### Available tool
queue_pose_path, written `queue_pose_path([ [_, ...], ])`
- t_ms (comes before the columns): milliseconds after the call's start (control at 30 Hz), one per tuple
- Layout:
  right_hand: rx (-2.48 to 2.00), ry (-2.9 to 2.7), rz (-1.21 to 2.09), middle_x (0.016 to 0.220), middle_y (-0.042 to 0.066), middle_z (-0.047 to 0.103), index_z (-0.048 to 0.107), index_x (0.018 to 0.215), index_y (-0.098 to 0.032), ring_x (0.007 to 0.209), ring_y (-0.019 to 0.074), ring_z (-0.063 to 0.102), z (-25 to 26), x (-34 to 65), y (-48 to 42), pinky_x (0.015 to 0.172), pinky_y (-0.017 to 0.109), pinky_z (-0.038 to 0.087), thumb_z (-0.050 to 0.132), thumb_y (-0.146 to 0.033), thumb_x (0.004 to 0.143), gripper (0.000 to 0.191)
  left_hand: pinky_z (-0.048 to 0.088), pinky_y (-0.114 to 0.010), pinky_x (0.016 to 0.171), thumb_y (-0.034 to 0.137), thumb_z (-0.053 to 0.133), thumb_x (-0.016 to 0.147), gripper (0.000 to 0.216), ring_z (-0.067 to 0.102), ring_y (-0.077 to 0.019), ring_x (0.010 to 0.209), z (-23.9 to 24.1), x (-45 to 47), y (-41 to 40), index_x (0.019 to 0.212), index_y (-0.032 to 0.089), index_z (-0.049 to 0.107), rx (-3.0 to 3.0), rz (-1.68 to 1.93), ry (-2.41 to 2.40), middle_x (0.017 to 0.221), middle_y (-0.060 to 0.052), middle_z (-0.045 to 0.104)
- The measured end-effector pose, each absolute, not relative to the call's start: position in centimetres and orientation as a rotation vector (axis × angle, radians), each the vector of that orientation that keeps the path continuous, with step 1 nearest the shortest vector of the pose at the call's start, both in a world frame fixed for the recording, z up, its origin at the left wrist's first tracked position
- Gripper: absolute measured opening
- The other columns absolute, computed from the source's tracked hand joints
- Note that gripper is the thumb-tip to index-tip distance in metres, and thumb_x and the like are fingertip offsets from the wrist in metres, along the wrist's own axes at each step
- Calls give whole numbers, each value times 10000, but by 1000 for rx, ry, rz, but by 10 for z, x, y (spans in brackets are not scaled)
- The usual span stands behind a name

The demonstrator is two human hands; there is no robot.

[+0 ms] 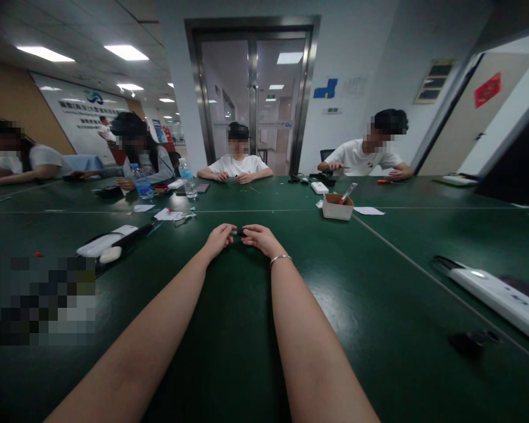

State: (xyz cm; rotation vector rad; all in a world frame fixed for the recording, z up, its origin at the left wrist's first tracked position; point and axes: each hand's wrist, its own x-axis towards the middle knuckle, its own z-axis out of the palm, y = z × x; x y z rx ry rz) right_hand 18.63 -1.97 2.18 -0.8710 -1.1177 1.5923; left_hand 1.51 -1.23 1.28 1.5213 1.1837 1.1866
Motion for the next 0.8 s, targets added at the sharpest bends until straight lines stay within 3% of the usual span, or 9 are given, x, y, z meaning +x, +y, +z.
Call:
queue_pose_path([
  [333, -874, -1130, 1593, 774, 68, 673, 621, 924, -108, 616, 120, 664, 20, 187, -18, 608, 197, 573, 637, -41, 795, 147, 348, -166, 437, 265, 522, 777, 225, 503, -100, 582, 14, 16, -15, 965, 166, 597, 1540, 1172, 1221, 745, -21, 572],
  [800, -874, -1118, 1594, 781, 68, 671, 621, 908, -107, 607, 118, 662, 23, 187, -20, 595, 198, 574, 634, -29, 793, 139, 382, -213, 525, 270, 505, 785, 228, 498, -111, 573, 13, 15, -13, 938, 153, 627, 1614, 1176, 1200, 716, -23, 593],
])
